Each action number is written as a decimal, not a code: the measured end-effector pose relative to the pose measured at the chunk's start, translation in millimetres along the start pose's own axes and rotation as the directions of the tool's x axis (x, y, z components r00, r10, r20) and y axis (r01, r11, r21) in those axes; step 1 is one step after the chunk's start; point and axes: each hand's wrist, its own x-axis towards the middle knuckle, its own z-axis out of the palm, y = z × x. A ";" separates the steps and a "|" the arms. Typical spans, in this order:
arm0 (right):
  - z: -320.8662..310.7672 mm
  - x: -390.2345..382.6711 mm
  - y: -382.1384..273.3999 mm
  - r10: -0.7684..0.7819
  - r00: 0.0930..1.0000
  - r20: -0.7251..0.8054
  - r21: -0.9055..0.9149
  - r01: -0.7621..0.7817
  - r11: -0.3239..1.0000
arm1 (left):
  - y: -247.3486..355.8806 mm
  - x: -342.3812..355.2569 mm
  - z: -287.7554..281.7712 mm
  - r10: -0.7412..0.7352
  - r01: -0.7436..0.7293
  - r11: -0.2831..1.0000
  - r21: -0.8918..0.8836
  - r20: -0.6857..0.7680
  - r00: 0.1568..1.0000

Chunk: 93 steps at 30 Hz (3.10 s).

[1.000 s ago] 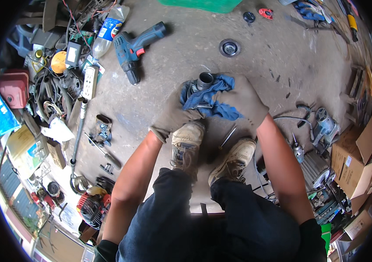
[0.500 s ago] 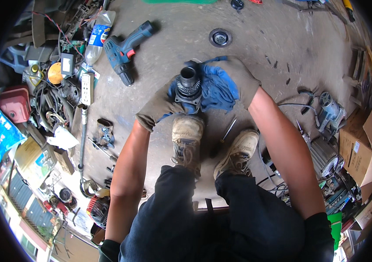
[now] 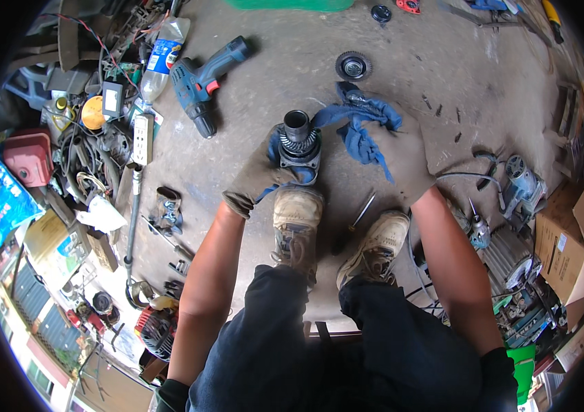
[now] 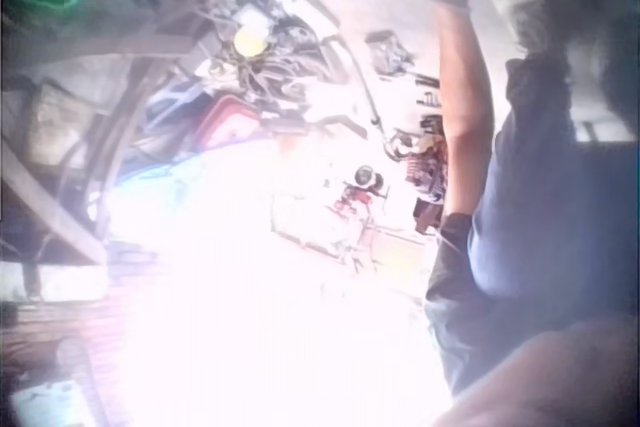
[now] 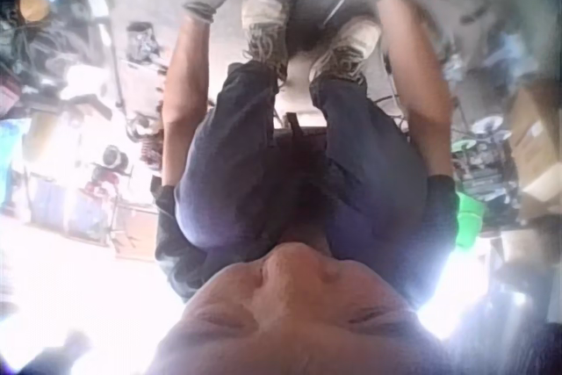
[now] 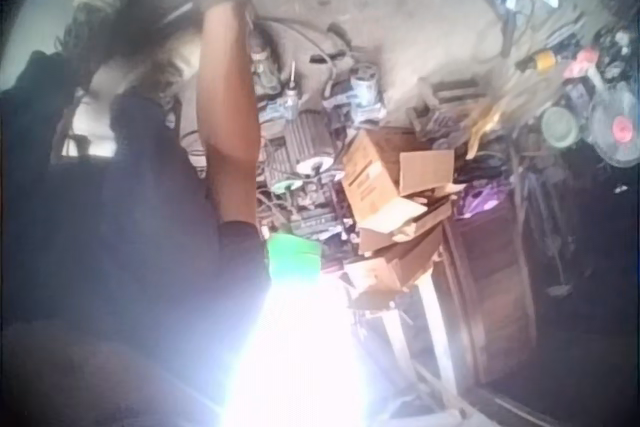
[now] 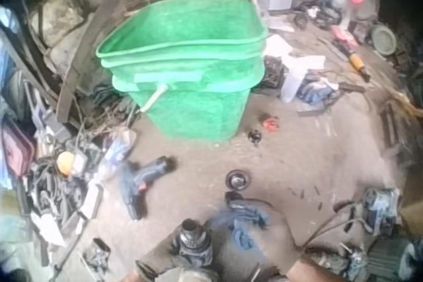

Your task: The person disassembles a blue power tool using a cordless drill and a screwdriver, removes screws, and wipes internal components with a blue cloth. The person then reassembles the tool and cleans a separate cylindrical metal part.

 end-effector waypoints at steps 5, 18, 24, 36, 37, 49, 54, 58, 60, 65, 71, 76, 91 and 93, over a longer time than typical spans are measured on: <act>18.8 -23.5 -13.6 -0.050 0.999 -0.020 -0.184 0.046 0.982 | -1.1 -1.5 21.2 0.057 -0.052 0.997 0.049 -0.123 0.991; 42.6 -57.7 -5.3 -0.157 0.980 0.120 -0.291 0.186 0.938 | -10.6 -3.9 47.5 0.200 -0.211 0.977 -0.012 -0.270 0.942; 49.5 -52.7 0.7 -0.416 0.897 0.145 -0.523 0.427 0.738 | -16.0 0.3 55.2 0.184 -0.233 0.962 -0.146 -0.286 0.940; 40.2 -23.6 4.6 -0.144 0.972 0.185 -0.462 0.215 0.860 | -22.9 3.6 35.4 0.145 -0.152 0.988 -0.020 -0.197 0.970; 38.5 -22.2 4.9 -0.165 0.970 0.180 -0.475 0.233 0.849 | -19.3 4.2 34.9 0.123 -0.130 0.991 -0.021 -0.194 0.973; 6.7 -3.7 7.5 0.091 0.990 -0.112 0.115 -0.078 0.990 | -16.1 4.0 44.5 0.176 -0.126 0.972 0.200 -0.261 0.949; -1.0 -3.0 -43.7 -0.266 0.964 0.007 -0.170 0.263 0.950 | -10.9 6.2 45.9 0.187 -0.175 0.981 0.083 -0.188 0.964; 22.2 2.3 -67.6 -0.360 0.845 0.395 -0.510 0.527 0.680 | -5.2 10.9 52.9 0.119 -0.140 0.981 -0.133 -0.154 0.981; 32.2 1.9 -61.5 -0.194 0.782 0.592 -0.773 0.619 0.137 | -3.2 10.7 51.5 0.125 -0.112 0.991 0.079 -0.191 0.974; 44.3 8.5 -83.9 0.109 0.822 0.559 -0.828 0.545 0.133 | -12.3 9.5 56.2 0.199 -0.149 0.959 0.241 -0.202 0.959; 19.0 57.7 -80.4 0.540 0.771 0.338 -0.918 0.142 0.371 | 0.6 6.8 72.0 0.107 -0.057 0.929 0.365 -0.116 0.988; -44.1 48.6 -32.4 0.474 0.823 0.313 -0.091 -0.471 0.877 | -5.4 5.6 63.8 0.159 -0.108 0.953 0.284 -0.164 0.974; 8.8 11.3 -99.4 0.432 0.689 0.582 -0.811 0.457 0.364 | -18.3 9.5 63.4 0.325 -0.273 0.880 0.388 -0.073 0.943; 15.9 2.1 -96.0 0.397 0.713 0.578 -0.815 0.529 0.236 | -19.3 7.6 63.8 0.332 -0.275 0.877 0.395 -0.084 0.939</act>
